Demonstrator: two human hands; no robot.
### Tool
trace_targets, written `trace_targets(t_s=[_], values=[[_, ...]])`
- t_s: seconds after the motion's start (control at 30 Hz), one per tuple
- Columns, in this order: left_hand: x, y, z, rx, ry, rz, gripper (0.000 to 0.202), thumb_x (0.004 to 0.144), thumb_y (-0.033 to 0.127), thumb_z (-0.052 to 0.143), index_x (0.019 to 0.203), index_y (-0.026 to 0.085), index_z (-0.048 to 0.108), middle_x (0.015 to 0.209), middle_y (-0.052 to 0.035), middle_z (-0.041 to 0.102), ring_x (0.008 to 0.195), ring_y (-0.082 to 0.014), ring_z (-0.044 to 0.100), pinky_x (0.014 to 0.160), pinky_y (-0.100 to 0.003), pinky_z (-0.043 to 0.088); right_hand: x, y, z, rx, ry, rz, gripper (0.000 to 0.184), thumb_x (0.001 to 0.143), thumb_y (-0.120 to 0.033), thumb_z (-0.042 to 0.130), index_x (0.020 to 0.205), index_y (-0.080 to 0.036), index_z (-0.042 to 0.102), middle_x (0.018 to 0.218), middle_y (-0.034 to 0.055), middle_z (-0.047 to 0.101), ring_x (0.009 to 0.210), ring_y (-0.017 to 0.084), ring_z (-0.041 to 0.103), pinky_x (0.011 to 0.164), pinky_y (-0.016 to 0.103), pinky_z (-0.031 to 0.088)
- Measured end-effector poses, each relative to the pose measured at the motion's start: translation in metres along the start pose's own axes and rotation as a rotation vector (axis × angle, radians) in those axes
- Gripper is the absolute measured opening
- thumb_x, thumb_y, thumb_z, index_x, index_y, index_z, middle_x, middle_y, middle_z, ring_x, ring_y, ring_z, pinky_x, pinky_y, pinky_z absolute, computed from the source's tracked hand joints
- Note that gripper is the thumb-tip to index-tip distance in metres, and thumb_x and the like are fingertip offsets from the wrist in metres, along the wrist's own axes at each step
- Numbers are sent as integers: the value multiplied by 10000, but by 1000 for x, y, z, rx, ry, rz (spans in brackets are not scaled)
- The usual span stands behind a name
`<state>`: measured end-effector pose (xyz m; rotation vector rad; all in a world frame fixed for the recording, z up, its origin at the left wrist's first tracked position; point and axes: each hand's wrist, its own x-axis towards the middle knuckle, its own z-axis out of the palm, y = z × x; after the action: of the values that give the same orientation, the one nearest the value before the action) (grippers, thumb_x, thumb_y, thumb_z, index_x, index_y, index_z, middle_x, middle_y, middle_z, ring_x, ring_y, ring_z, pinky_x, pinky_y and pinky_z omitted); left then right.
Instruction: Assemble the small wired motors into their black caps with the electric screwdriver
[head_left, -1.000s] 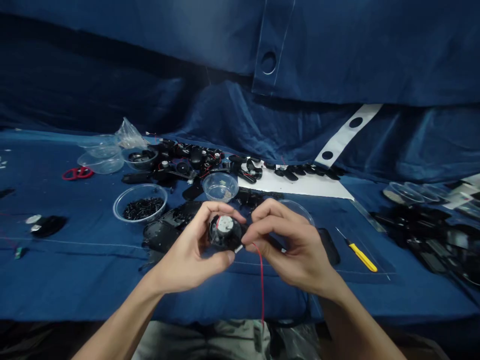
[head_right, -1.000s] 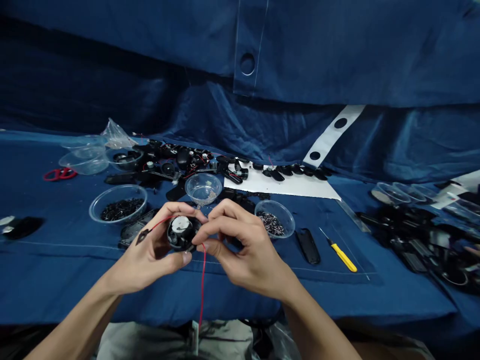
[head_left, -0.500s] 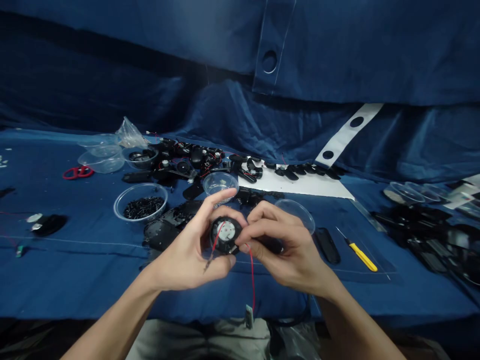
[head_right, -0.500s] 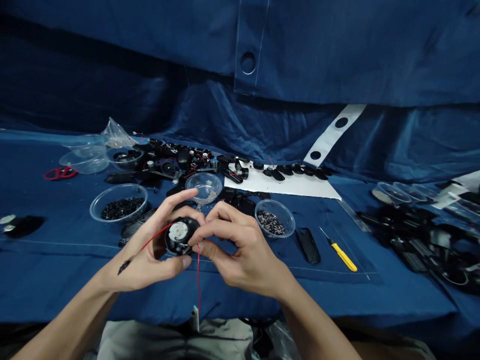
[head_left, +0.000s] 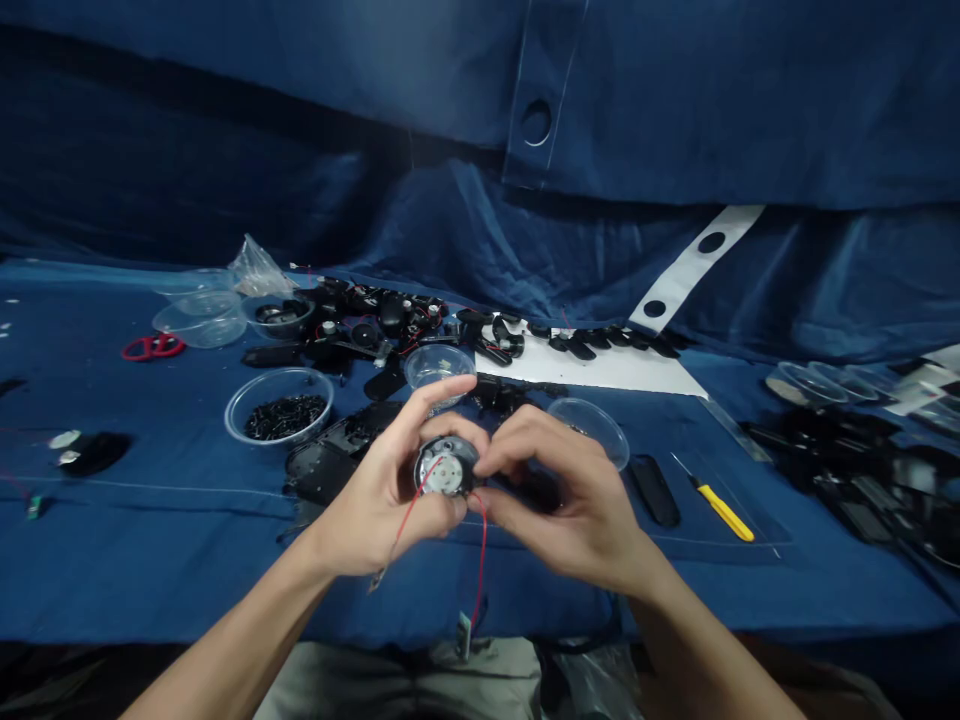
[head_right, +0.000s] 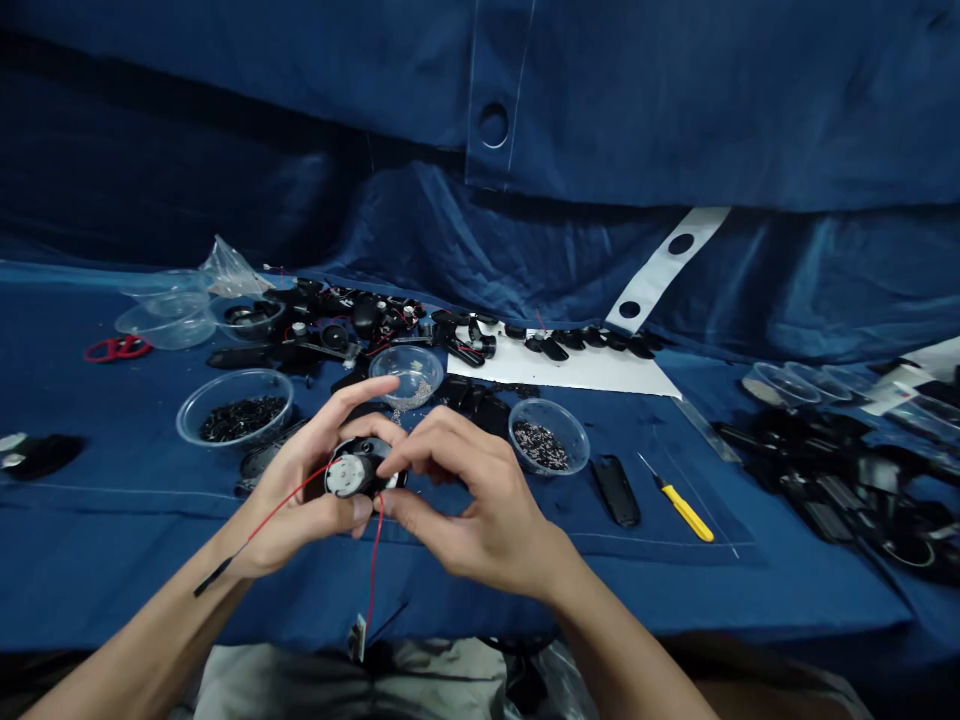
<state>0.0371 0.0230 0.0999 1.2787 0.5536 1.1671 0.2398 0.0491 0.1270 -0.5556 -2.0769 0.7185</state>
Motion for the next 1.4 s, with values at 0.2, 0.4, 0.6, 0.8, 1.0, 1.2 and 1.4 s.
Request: trace_targets(t_s=[0.2, 0.4, 0.6, 0.8, 1.0, 1.2, 1.4], values=[[-2, -5, 6, 37, 76, 125, 776, 829, 187, 745, 1515, 271, 393, 1043, -23, 669, 706, -107, 571, 603, -240, 490, -14, 2, 15, -62, 107, -21, 160, 872, -68, 767, 970, -187, 728, 936, 7, 646, 840, 101, 632, 725, 255, 521], [-2, -12, 5, 186, 154, 196, 786, 811, 268, 768, 1514, 266, 417, 1133, -53, 652, 807, -141, 570, 676, -267, 488, -25, -4, 25, -272, 216, -152, 220, 860, -26, 733, 1044, -147, 743, 953, 60, 647, 812, 132, 651, 672, 285, 551], [-3, -14, 8, 282, 245, 194, 643, 832, 312, 767, 1427, 291, 523, 1195, -54, 598, 935, -175, 597, 756, -271, 520, -29, -1, 36, -242, 286, -102, 299, 863, -26, 710, 1097, -213, 694, 1014, 63, 658, 900, 169, 680, 752, 316, 611], [-8, -20, 10, 345, 306, 298, 643, 835, 263, 776, 1420, 309, 513, 1209, -52, 611, 1042, -195, 613, 842, -271, 533, -39, 0, 55, 69, 353, 255, 457, 924, -139, 696, 1348, -305, 645, 1291, 75, 650, 1067, 183, 695, 804, 290, 644], [-12, -21, 8, 524, 362, 358, 598, 847, 279, 745, 1416, 316, 564, 1292, -63, 533, 1158, -239, 563, 1030, -354, 497, -38, -7, 62, 19, 446, 177, 455, 913, -75, 699, 1288, -330, 732, 1222, 45, 719, 1115, 193, 696, 953, 359, 610], [-18, -19, 11, 405, 328, 195, 489, 945, 303, 677, 1427, 328, 601, 1382, -68, 609, 1264, -281, 580, 1065, -388, 493, -33, -10, 62, -53, 518, 135, 447, 893, -43, 710, 1231, -331, 764, 1144, 35, 739, 1029, 185, 712, 879, 359, 627], [-24, -18, 17, 213, 387, 39, 562, 883, 357, 783, 1421, 340, 623, 1361, -49, 655, 1148, -252, 649, 965, -327, 547, -35, -7, 60, 73, 509, 199, 400, 909, -83, 707, 1221, -325, 771, 1154, 49, 738, 1054, 203, 711, 908, 384, 623]])
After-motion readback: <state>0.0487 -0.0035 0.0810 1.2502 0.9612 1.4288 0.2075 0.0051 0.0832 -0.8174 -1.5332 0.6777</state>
